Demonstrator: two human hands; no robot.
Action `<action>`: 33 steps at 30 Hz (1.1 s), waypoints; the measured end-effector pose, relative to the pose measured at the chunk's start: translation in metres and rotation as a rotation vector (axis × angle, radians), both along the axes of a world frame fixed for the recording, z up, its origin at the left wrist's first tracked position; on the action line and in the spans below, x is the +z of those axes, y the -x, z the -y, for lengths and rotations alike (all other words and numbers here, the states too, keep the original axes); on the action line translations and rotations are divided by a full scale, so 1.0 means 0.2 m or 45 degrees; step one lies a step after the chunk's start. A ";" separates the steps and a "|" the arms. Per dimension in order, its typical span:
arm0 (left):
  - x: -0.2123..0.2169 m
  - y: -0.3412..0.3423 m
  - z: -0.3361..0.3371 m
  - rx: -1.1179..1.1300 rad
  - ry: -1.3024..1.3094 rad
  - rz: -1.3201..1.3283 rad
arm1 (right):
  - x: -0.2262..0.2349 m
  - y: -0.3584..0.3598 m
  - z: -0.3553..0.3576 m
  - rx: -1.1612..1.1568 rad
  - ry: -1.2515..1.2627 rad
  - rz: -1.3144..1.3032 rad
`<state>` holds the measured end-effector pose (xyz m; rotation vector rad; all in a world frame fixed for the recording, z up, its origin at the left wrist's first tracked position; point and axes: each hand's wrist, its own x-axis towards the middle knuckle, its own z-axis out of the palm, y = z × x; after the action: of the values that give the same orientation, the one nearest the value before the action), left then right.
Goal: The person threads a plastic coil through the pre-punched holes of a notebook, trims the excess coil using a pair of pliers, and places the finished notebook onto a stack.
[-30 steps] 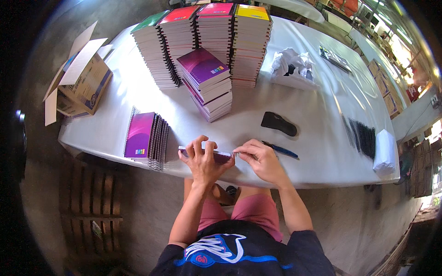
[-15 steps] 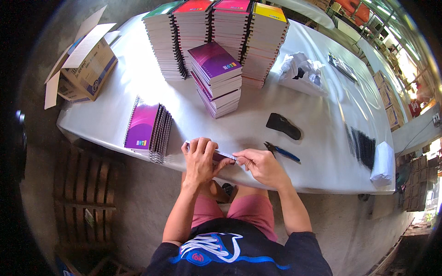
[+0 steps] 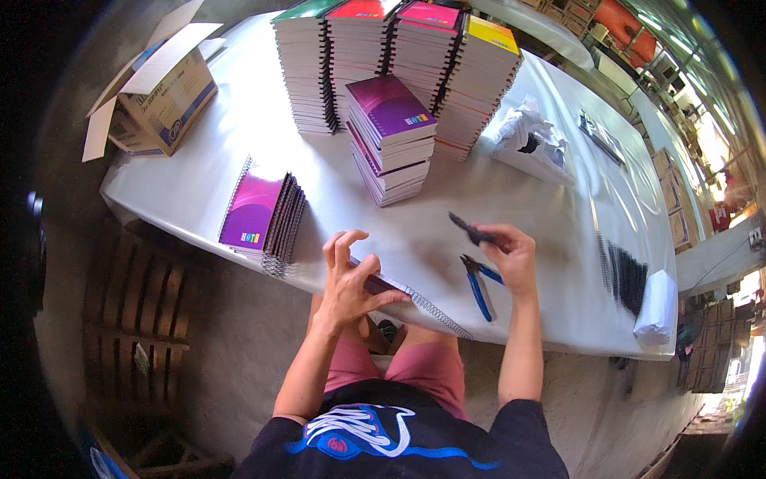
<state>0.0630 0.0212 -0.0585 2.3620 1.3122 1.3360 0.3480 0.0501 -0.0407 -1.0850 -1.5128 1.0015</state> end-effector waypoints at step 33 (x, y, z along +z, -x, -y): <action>-0.13 0.03 -0.16 -0.075 0.263 0.559 | 0.11 0.42 0.01 0.699 -0.021 -0.514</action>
<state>0.0564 0.0523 -0.0852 1.8216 1.1716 1.5063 0.2640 0.0484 -0.0185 -0.4093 -1.4977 1.4759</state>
